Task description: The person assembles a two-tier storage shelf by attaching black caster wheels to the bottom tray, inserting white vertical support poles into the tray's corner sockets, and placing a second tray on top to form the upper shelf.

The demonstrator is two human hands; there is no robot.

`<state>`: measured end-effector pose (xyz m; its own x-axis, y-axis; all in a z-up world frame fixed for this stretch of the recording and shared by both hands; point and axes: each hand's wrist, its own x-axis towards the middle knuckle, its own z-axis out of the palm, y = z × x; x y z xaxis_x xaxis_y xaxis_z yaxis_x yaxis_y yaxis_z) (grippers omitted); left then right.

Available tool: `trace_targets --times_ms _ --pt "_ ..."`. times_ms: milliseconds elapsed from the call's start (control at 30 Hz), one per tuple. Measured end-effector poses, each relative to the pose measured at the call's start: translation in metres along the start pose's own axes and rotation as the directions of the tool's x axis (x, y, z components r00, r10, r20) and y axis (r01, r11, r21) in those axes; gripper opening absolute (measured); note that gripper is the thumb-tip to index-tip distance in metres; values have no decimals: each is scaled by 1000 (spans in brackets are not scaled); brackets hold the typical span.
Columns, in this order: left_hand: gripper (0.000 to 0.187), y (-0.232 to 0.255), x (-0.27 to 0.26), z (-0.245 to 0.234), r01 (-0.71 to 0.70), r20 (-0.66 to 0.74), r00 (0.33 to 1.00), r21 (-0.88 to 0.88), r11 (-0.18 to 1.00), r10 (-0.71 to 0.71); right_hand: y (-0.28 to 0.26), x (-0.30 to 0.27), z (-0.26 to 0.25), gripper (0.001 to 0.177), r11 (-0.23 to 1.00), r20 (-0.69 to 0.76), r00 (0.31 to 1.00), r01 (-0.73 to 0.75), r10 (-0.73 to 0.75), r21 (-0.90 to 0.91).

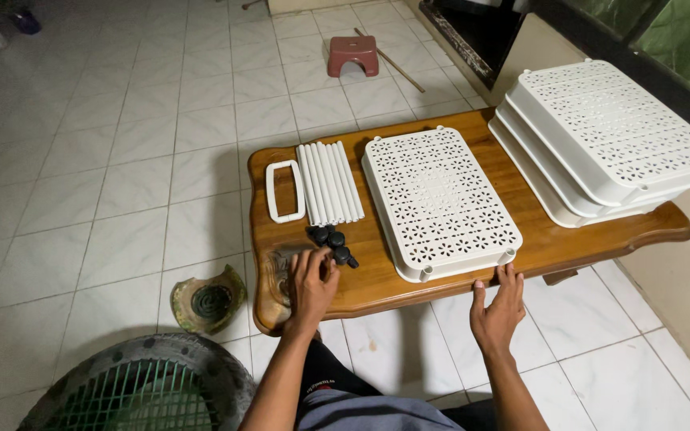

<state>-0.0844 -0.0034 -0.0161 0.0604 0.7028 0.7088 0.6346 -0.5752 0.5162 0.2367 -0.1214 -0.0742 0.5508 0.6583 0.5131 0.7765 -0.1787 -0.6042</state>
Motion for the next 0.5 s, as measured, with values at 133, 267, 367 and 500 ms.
trace_targets --times_ms 133,267,367,500 --pt "52 -20 -2 -17 56 38 997 112 992 -61 -29 -22 1 48 996 -153 987 55 -45 63" --pt "53 -30 -6 -10 108 89 989 118 987 -119 -87 -55 17 40 919 -90 947 320 -307 229" --pt "47 -39 -10 -3 135 127 980 154 979 -155 -128 -69 23 34 829 54 889 401 -455 389" --pt "43 -47 -16 -2 159 73 985 -23 987 -157 -163 -67 24 35 795 241 840 310 -485 521"
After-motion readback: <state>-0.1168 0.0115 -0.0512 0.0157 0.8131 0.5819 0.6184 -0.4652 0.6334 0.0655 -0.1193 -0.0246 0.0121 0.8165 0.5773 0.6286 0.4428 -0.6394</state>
